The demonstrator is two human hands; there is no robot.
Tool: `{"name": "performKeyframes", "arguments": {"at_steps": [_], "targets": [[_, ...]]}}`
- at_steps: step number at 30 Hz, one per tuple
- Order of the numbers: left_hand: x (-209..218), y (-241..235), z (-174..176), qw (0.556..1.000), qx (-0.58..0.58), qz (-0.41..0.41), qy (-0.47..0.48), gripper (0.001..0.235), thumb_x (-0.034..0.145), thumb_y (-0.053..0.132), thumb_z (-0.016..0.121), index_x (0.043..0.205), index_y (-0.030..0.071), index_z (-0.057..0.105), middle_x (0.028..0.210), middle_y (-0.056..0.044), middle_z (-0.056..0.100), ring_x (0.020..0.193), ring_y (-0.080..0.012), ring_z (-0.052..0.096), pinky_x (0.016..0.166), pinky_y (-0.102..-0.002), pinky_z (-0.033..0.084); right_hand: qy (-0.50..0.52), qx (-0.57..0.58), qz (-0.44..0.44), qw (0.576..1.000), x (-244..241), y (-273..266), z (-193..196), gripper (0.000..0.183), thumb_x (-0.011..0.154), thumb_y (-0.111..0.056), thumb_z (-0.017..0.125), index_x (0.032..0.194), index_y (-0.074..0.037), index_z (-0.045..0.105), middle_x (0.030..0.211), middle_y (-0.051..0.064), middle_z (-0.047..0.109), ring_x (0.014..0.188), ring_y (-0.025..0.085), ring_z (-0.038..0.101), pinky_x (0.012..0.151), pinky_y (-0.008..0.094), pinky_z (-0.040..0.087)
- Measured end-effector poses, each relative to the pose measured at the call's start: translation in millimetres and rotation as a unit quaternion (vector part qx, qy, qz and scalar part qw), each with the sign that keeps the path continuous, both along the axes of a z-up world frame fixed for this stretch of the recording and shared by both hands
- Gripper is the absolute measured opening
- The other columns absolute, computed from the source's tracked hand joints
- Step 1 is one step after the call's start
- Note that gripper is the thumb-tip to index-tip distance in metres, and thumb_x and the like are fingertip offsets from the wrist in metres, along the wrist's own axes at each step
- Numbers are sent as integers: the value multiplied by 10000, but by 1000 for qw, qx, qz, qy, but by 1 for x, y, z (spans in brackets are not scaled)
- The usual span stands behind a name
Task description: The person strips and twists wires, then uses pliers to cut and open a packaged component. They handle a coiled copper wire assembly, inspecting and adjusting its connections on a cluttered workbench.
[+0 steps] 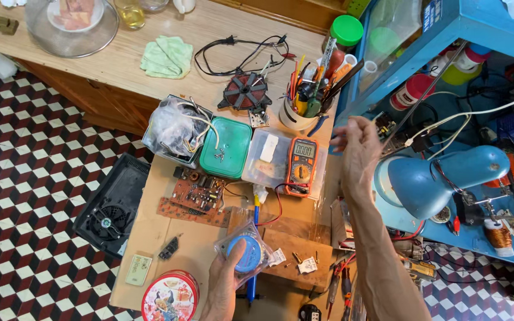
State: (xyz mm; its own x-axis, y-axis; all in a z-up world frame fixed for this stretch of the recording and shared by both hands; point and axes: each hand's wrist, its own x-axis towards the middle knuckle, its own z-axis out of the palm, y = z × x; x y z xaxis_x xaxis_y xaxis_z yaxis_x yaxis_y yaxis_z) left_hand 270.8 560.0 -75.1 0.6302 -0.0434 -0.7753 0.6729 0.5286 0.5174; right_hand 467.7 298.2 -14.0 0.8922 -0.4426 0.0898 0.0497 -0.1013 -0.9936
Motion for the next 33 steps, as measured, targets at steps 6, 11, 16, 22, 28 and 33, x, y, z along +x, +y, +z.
{"name": "performKeyframes", "arguments": {"at_steps": [6,11,16,22,28,33], "targets": [[13,-6,-17,996,-60,-7,-61,556,885,355,660,1346,72,529,1154,-77,684,1009,-195,707,819,-441,656,135,-76,55,986,-79,36,-40,277,1010,-255,622,1023,-6,742,763,37,699,652,88,630,591,254,512],[14,-10,-31,995,-16,-50,-87,447,962,385,629,1288,83,581,1117,-53,710,981,-180,719,788,-391,617,250,-98,18,963,-211,30,-95,407,1049,-310,633,821,15,717,667,75,659,597,111,585,580,284,476],[16,-39,-12,990,-36,-100,-98,475,987,423,645,1280,52,603,1096,-89,725,958,-214,732,751,-389,619,351,-96,-108,925,-338,-30,-146,345,1046,-305,556,949,-9,704,770,122,693,672,188,625,627,329,509],[-10,-78,10,980,-46,-153,-120,475,927,390,683,1267,71,589,1080,-72,730,956,-215,744,758,-391,638,420,-343,-238,806,-454,-129,-207,345,993,-312,612,1176,-20,641,1086,191,671,1009,365,635,872,480,487],[-40,-115,17,975,-95,-131,-152,501,933,275,747,1343,33,592,1138,-78,701,1007,-181,709,893,-374,614,528,-354,-97,765,-461,-169,-227,444,922,-345,659,1270,-70,666,1074,210,701,1043,427,650,903,555,491],[-54,-131,21,978,-107,-108,-145,562,897,270,750,1396,110,549,1168,-37,672,1045,-149,698,912,-360,610,580,-299,-67,755,-461,-175,-231,532,844,-397,712,1233,-38,660,1139,245,689,1068,462,642,921,558,494]]}}
